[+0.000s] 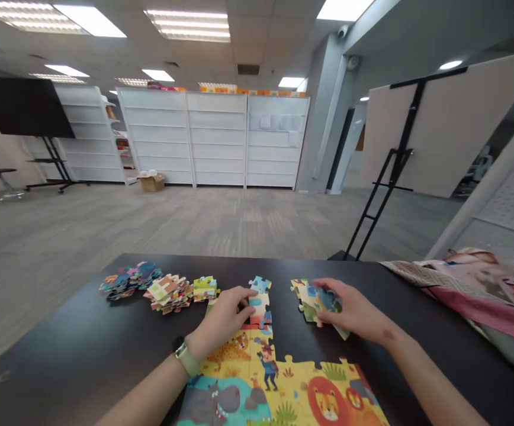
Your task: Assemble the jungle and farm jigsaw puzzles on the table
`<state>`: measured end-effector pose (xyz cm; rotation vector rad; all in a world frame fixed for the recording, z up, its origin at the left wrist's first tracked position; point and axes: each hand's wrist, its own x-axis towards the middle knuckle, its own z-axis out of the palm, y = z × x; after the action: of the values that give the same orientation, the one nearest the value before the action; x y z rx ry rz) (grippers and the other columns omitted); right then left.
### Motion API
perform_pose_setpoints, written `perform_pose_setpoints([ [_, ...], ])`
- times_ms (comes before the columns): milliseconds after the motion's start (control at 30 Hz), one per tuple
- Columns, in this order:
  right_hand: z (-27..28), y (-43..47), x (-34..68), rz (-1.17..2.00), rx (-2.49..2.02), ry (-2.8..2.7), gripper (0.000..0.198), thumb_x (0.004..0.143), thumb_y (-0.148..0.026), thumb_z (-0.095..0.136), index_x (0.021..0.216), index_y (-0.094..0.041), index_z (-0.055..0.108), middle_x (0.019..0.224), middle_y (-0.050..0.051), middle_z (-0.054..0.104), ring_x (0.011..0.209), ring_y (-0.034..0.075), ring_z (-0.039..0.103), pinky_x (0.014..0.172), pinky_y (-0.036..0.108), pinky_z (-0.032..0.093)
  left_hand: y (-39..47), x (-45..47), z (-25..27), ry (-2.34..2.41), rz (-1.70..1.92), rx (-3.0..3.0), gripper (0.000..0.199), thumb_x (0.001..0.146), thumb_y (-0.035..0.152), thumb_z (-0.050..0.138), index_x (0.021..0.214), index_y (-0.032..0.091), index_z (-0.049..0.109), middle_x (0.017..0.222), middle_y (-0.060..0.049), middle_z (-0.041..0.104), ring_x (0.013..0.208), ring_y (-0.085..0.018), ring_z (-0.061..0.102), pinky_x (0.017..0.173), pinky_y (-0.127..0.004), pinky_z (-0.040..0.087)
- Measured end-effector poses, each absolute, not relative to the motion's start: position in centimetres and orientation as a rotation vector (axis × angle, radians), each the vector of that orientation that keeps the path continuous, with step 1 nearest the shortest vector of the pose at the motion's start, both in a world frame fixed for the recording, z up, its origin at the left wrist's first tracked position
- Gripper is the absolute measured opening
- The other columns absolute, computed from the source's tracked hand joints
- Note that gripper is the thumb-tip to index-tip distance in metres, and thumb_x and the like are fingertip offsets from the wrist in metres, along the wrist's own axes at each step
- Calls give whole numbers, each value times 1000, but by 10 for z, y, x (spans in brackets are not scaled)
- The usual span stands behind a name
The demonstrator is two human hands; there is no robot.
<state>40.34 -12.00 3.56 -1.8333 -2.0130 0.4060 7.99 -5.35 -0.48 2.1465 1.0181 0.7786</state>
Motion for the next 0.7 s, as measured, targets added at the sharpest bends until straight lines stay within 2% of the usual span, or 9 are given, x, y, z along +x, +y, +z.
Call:
perform_pose_setpoints([
  [133, 27, -113, 430, 339, -2011, -1946, 51, 72, -41, 70, 118, -20, 69, 121, 11, 71, 113, 33, 64, 101, 41, 47, -57, 80, -2, 1021, 767, 2246, 29, 88, 17, 61, 115, 21, 70, 99, -5, 69, 86, -20, 65, 85, -32, 50],
  [300, 24, -107, 451, 312, -2066, -1850, 46, 79, -32, 56, 123, -23, 68, 125, 9, 70, 118, 29, 64, 102, 35, 47, -59, 81, -1, 1002, 729, 2321, 26, 91, 15, 58, 112, 22, 71, 110, -6, 68, 96, -21, 65, 93, -34, 50],
  [400, 26, -105, 460, 292, -2124, -1773, 47, 77, -26, 54, 120, -23, 70, 121, 8, 72, 114, 28, 66, 100, 34, 48, -59, 83, -3, 980, 702, 2366, 23, 93, 15, 56, 102, 24, 75, 113, -5, 68, 105, -23, 63, 98, -35, 48],
  [467, 25, -106, 462, 311, -2146, -1751, 46, 75, -29, 57, 117, -20, 72, 116, 11, 73, 109, 30, 67, 97, 35, 49, -60, 84, -3, 979, 691, 2390, 26, 94, 15, 53, 96, 24, 76, 114, -5, 68, 106, -23, 62, 97, -37, 47],
  [600, 20, -109, 457, 372, -2122, -1746, 50, 61, -47, 74, 100, -17, 77, 108, 14, 73, 105, 35, 67, 95, 39, 49, -66, 85, 0, 995, 679, 2423, 19, 93, 19, 55, 92, 22, 74, 113, -7, 65, 106, -24, 60, 95, -36, 48],
  [700, 20, -109, 451, 419, -2071, -1682, 47, 50, -47, 81, 88, -19, 75, 99, 12, 73, 98, 34, 67, 88, 39, 50, -71, 87, 3, 1016, 670, 2449, 10, 89, 22, 61, 91, 21, 70, 112, -7, 64, 106, -24, 59, 93, -35, 48],
])
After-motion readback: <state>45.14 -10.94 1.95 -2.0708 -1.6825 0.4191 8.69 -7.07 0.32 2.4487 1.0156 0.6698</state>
